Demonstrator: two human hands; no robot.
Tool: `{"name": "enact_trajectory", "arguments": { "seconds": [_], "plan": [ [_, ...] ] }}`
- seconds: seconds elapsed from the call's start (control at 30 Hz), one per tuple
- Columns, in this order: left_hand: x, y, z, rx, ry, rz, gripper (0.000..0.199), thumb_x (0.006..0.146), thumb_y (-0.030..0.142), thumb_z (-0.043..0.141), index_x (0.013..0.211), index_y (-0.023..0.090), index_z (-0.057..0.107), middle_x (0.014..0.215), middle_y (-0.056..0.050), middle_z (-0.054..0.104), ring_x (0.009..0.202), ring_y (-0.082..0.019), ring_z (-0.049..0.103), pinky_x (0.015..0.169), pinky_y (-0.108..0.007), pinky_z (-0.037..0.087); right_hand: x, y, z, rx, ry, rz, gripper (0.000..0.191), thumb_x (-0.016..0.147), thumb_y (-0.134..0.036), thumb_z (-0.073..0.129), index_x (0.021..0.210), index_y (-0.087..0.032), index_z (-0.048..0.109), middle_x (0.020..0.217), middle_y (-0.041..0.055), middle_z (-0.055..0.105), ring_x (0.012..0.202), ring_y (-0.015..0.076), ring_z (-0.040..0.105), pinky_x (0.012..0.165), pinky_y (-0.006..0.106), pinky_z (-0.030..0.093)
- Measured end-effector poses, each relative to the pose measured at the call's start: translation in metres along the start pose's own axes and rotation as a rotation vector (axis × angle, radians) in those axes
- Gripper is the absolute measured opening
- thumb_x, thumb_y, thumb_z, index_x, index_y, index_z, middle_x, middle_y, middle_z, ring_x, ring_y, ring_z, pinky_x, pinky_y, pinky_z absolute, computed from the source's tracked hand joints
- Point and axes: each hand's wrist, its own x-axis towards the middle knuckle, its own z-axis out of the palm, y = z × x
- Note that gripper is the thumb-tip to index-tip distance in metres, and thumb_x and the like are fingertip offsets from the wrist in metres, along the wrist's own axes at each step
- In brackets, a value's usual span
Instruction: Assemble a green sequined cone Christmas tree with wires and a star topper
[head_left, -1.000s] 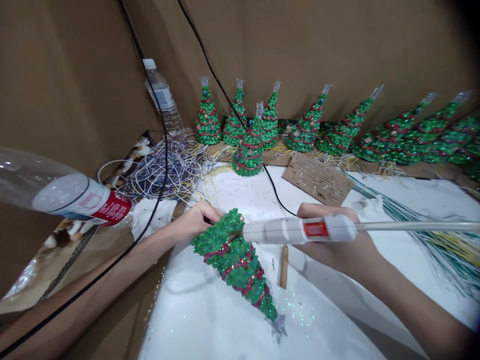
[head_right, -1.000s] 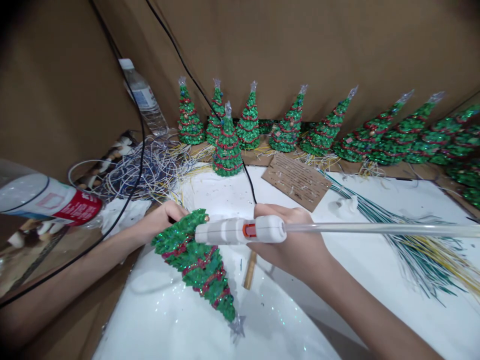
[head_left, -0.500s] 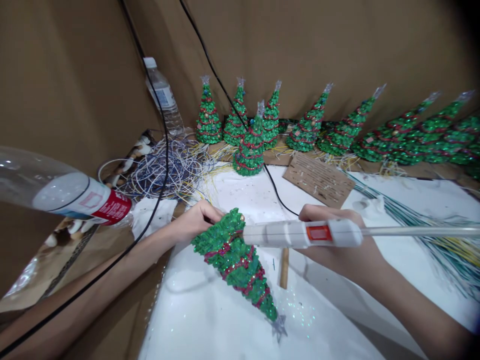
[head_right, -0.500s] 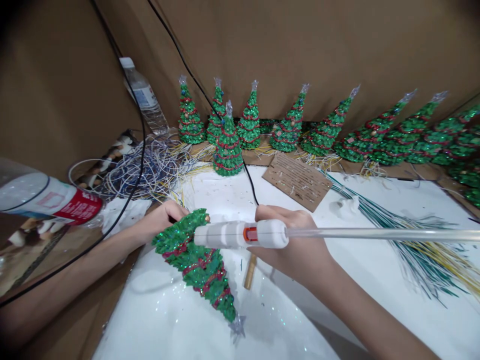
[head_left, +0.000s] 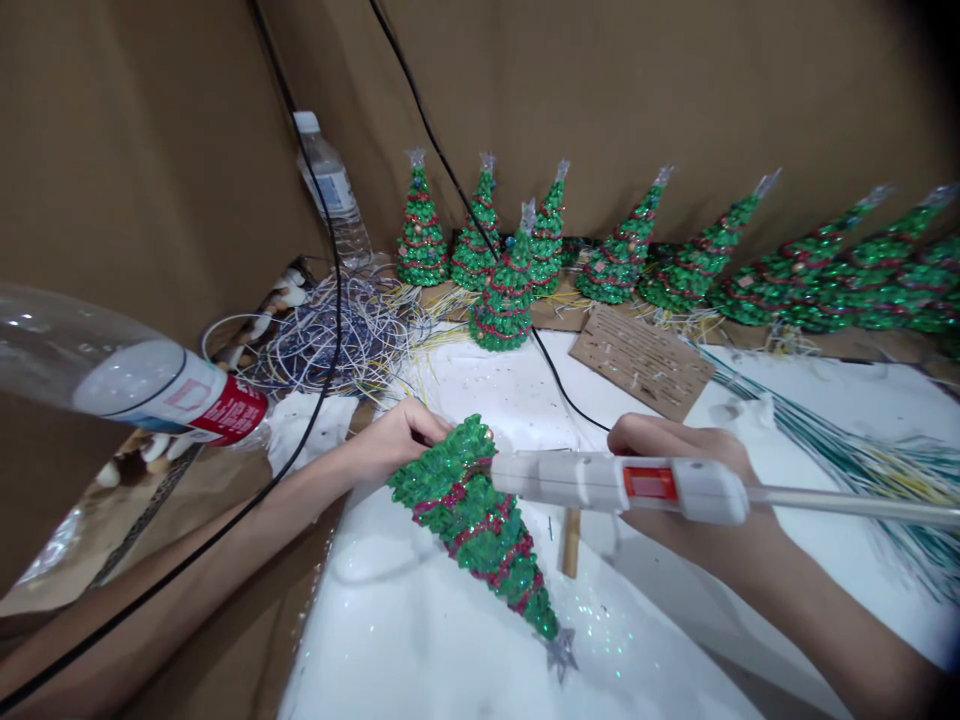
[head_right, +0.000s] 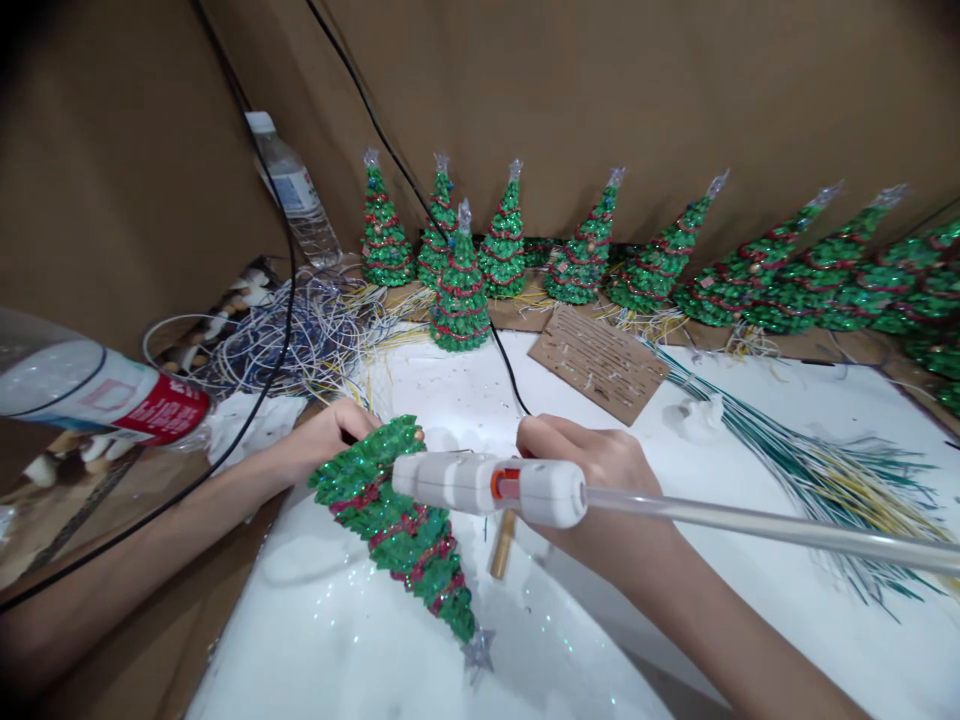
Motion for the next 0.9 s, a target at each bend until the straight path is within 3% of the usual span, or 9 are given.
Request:
{"name": "enact_trajectory", "arguments": {
  "seconds": [0.5, 0.9],
  "plan": [
    [-0.001, -0.001, 0.001, 0.008, 0.021, 0.003, 0.035, 0.067, 0.049, 0.081, 0.062, 0.014, 0.078, 0.055, -0.008, 0.068, 0.053, -0.014, 0.058, 0.052, -0.023, 0.047, 0.000, 0.002, -0.001, 0.046, -0.035, 0.044, 0.011, 0.073, -0.019, 0.052, 0.068, -0.022, 0.043, 0.055, -0.0070, 0.045, 0.041, 0.0071, 0.037, 0.042, 0.019, 0.030],
    [0.000, -0.001, -0.001, 0.023, 0.006, 0.027, 0.034, 0.068, 0.046, 0.081, 0.061, 0.014, 0.077, 0.058, -0.008, 0.069, 0.054, -0.013, 0.058, 0.052, -0.023, 0.046, 0.009, 0.005, -0.007, -0.076, -0.057, -0.046, 0.011, 0.074, -0.014, 0.047, 0.070, -0.022, 0.042, 0.056, -0.0069, 0.047, 0.043, 0.0076, 0.040, 0.042, 0.020, 0.028]
  ]
}}
